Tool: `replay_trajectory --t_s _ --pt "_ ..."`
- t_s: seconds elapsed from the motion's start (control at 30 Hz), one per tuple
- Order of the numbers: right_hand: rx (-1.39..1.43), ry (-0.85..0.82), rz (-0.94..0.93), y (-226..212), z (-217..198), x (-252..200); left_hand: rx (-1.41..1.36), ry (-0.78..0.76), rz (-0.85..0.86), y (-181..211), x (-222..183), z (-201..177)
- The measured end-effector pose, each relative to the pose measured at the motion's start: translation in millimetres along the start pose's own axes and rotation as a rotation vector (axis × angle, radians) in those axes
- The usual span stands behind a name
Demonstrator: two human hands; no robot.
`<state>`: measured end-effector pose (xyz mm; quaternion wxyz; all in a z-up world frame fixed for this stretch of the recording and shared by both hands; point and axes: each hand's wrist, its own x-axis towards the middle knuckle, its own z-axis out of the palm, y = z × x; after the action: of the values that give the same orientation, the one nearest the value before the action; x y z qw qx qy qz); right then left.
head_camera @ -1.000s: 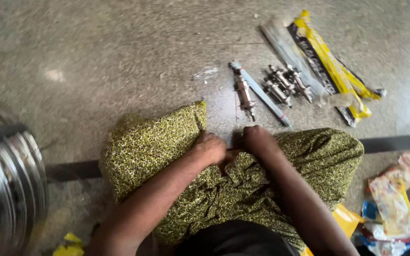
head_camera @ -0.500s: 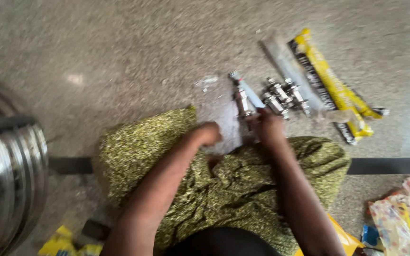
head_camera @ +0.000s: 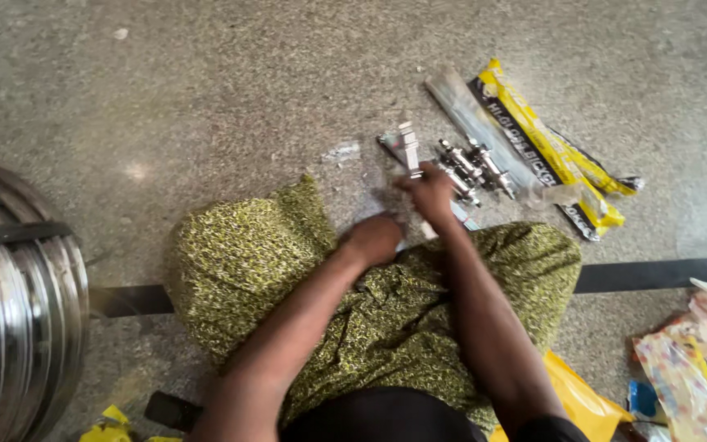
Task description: The person removes various bicycle components from plastic packaging, including metal hubs and a bundle of metal spokes.
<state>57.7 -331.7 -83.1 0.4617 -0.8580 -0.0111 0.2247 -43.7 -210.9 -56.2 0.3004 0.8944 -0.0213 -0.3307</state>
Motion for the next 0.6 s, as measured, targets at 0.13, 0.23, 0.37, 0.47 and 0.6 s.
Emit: replay_trajectory --t_s 0.13,0.23,0.37,0.47,0.6 --pt "-0.074 0.074 0.176 -49 -66 -48 -0.135 0.23 0.137 -34 43 20" --pt "0.149 0.124 0.354 -53 -74 -67 -0.142 0.228 -0.04 -56 64 10" --pt "-0.105 0.122 0.245 -38 -64 -47 -0.018 0.575 -0.031 -89 81 -12" --pt "-0.153 -0.066 0.215 -28 -43 -48 -0.109 0.799 -0.082 -106 90 -27" --pt "-0.24 -0.189 0.094 -10 14 -45 -0.288 0.864 -0.223 -105 77 -44"
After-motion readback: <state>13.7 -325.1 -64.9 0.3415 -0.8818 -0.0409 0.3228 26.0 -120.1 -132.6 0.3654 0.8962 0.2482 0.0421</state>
